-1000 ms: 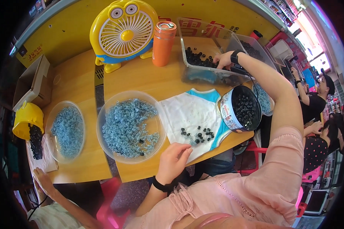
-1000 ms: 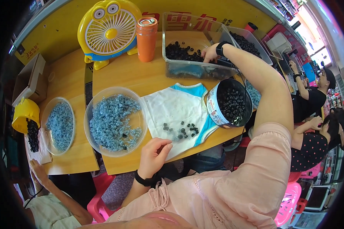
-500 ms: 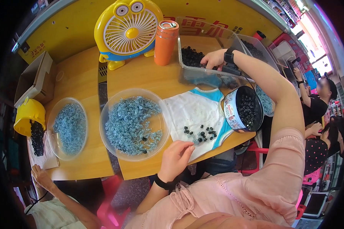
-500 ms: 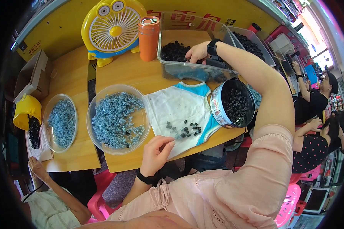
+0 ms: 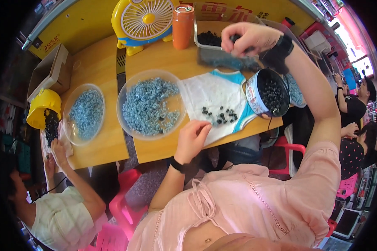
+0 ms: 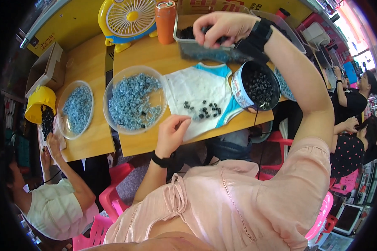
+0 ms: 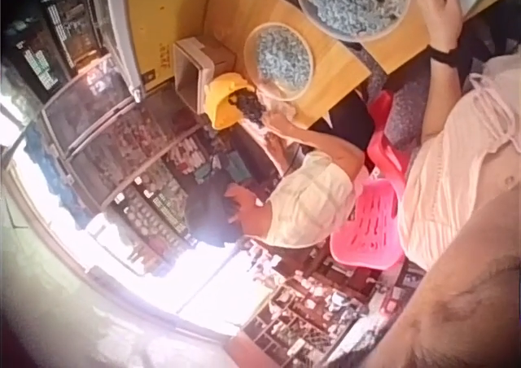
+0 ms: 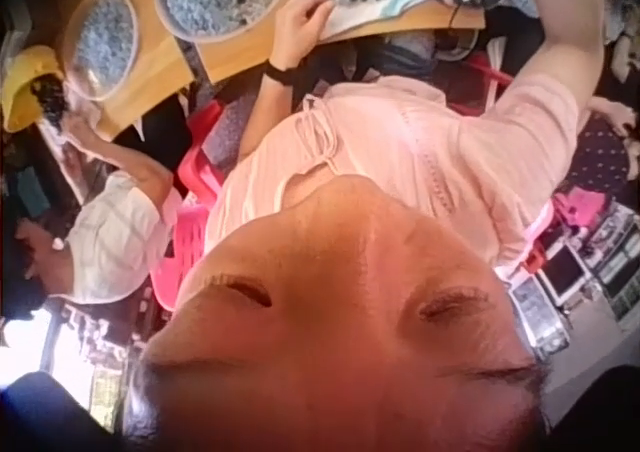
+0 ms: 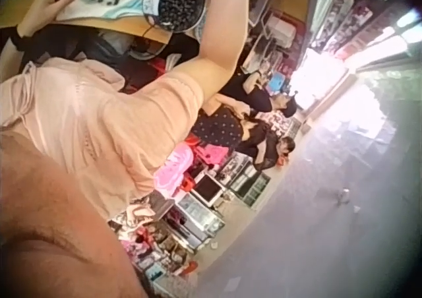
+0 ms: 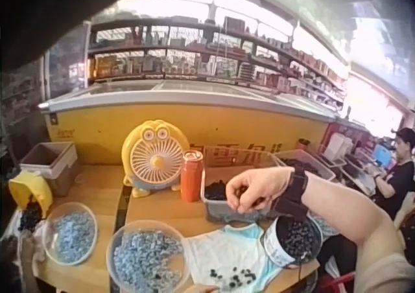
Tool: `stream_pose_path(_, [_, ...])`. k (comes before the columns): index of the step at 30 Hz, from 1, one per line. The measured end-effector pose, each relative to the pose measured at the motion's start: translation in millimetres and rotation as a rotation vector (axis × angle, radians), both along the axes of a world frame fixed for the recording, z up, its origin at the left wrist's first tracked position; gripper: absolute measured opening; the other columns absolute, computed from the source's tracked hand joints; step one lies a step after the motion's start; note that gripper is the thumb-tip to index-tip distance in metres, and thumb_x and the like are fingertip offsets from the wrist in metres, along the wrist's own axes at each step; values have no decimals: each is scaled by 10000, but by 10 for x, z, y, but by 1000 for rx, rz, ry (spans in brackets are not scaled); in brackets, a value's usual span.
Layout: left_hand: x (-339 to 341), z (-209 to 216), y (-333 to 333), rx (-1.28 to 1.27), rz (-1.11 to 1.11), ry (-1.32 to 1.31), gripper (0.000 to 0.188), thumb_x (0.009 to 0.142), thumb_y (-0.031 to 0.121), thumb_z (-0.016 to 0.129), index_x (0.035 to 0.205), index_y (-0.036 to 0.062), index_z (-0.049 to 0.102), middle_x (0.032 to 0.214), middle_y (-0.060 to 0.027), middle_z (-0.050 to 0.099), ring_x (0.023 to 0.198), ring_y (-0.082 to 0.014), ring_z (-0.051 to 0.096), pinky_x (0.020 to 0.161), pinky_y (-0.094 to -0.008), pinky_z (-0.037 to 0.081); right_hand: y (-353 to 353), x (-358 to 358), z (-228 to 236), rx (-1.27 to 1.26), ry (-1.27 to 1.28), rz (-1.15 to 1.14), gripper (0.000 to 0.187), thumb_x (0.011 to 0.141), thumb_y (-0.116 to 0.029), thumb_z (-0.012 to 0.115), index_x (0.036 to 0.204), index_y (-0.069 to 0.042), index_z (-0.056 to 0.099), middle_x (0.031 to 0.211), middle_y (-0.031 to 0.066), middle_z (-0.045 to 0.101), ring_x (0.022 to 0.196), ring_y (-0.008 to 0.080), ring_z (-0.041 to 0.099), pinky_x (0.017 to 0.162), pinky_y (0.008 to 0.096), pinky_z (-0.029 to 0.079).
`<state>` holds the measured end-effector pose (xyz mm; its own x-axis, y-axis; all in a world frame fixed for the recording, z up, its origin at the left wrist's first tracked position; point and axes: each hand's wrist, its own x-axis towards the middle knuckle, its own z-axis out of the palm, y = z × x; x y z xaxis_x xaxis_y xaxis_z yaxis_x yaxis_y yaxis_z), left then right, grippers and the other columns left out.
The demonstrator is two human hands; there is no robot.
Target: The person sorts and assembles small black plastic or rubber components by hand at a workshop table, placing them into bins and sorting trays.
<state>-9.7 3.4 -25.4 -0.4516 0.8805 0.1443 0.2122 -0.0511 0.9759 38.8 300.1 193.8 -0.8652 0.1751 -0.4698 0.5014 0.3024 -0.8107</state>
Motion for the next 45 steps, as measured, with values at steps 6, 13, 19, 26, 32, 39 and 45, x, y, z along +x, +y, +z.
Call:
stream_pose_path(6, [20,-47,29,16,-12,-12,139,916,122,698,969,-4,725,804,-82,653,696,-160,599,639,-275,470,-424,117,-1060,365,-179,362,126,768,-112,648,894,-104,645,718,-1,593,563,117,505,472,293,395])
stream_pose_path(13, [20,-97,6,3,-8,-62,147,923,129,697,982,-3,729,805,-67,649,685,-138,591,631,-264,468,-660,221,-1000,325,-292,242,289,834,-89,653,1121,-60,666,1017,91,649,747,174,651,602,293,555])
stream_pose_path(19, [2,-89,-3,50,-1,-68,151,920,138,698,981,3,726,803,-87,653,675,-166,599,622,-284,470,-488,366,-505,463,-64,52,353,894,-137,662,1236,-54,654,1109,88,651,671,122,643,600,258,556])
stream_pose_path(26, [-22,-36,-35,50,-30,-53,136,915,121,693,980,4,722,806,-94,653,693,-177,609,638,-282,476,126,375,92,539,58,-119,368,969,-243,643,1295,-74,618,1049,18,665,848,88,631,681,245,576])
stream_pose_path(32, [-22,21,-58,21,-64,-69,126,916,114,695,984,13,725,824,-95,656,707,-183,617,643,-283,479,960,218,-84,561,-214,-239,568,917,-282,722,1400,-67,512,1132,84,641,829,144,624,654,281,588])
stream_pose_path(39, [-33,39,-43,-6,-107,-84,134,914,125,701,995,22,728,847,-100,667,719,-206,632,639,-291,488,1435,64,-631,516,-587,-178,894,806,-416,822,1533,-164,366,1409,212,500,944,261,638,675,366,606])
stream_pose_path(45, [-85,86,-43,-31,-157,-70,140,919,130,697,1016,33,727,866,-98,674,730,-208,640,645,-294,494,1347,-110,-912,356,-630,-85,1141,743,-425,872,1609,-285,142,1512,240,393,1258,354,527,736,433,621])
